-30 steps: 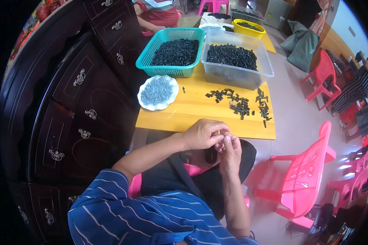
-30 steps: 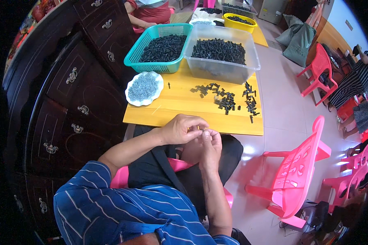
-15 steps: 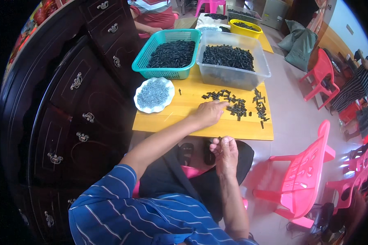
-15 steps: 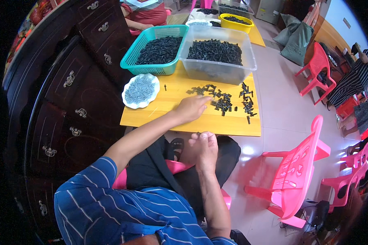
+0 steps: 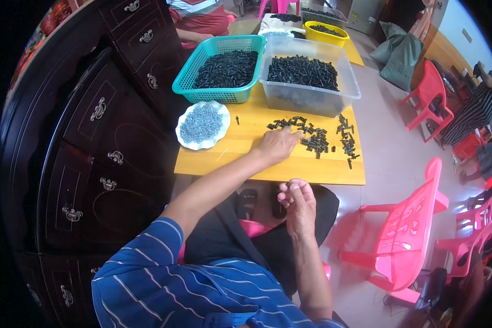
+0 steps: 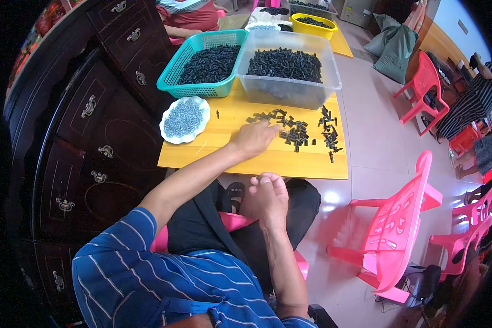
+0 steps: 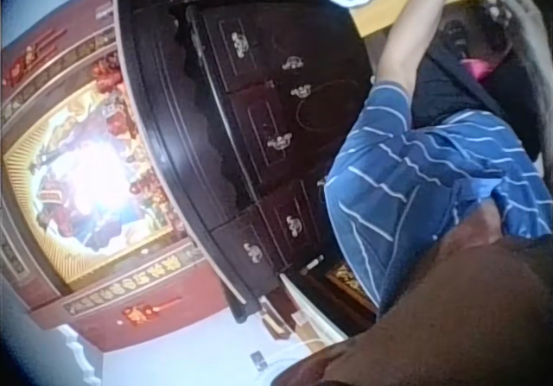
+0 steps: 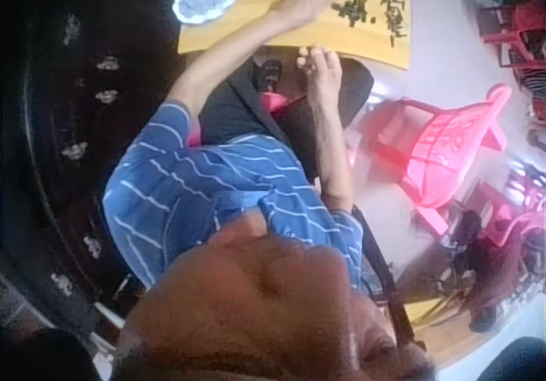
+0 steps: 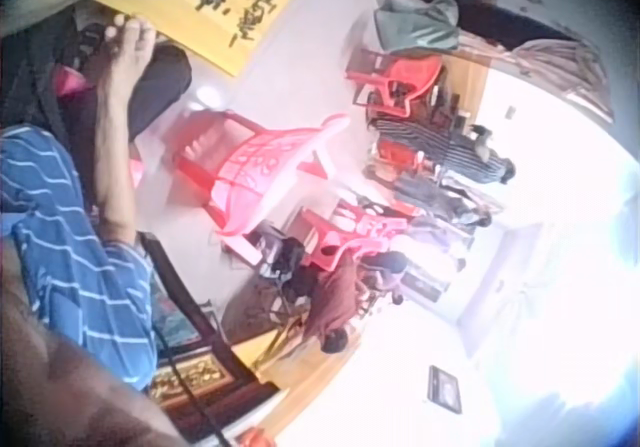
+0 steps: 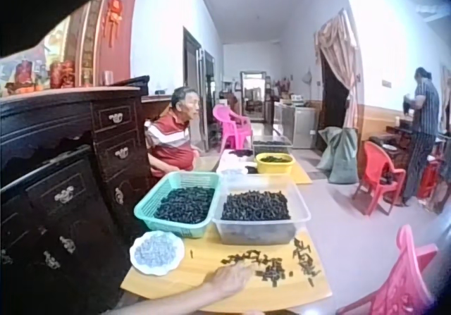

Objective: The person assembles small components by picking up plastic parts and screws from the table and inserting the screws into the plastic pieces by hand.

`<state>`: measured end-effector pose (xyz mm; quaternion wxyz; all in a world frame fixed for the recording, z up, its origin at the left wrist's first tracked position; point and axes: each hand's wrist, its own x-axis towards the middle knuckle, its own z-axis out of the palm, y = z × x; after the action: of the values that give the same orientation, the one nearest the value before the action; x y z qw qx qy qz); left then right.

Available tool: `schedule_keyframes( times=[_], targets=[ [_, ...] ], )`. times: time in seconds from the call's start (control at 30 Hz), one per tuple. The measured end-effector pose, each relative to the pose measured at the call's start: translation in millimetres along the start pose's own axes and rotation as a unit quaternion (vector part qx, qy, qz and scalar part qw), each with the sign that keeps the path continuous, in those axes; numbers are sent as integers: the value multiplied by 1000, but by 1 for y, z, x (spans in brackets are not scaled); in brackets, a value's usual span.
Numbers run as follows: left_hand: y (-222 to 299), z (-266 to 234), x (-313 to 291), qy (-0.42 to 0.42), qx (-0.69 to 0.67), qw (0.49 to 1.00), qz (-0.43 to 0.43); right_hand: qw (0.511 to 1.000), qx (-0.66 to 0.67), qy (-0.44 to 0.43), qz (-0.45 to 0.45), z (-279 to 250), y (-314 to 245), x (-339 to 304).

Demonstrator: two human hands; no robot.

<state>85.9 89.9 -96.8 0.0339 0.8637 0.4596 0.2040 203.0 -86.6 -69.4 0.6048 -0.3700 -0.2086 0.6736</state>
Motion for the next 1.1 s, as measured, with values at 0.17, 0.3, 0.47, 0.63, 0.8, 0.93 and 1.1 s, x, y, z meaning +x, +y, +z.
schedule_keyframes(
  times=[0.17,0.3,0.47,0.63,0.8,0.93,1.1],
  targets=[
    [-7,2,-9,17,-14,1000,10,1000,-9,-2,3,2,1,0],
    [-6,3,-15,58,-36,998,18,1000,-5,-6,13,3,-1,-2],
    [-7,6,-24,79,-38,996,18,999,-19,-24,27,1,0,-1],
    [-9,1,-32,113,-46,991,48,997,-63,-32,29,4,2,-1],
    [-5,-9,-40,113,-92,989,3,995,-86,-41,37,5,2,-2],
    [-8,-10,-48,159,-243,953,-84,994,-85,-47,52,6,3,-4],
    [16,-37,-70,43,-477,868,-131,992,-97,-62,53,2,5,-2]
  ],
)
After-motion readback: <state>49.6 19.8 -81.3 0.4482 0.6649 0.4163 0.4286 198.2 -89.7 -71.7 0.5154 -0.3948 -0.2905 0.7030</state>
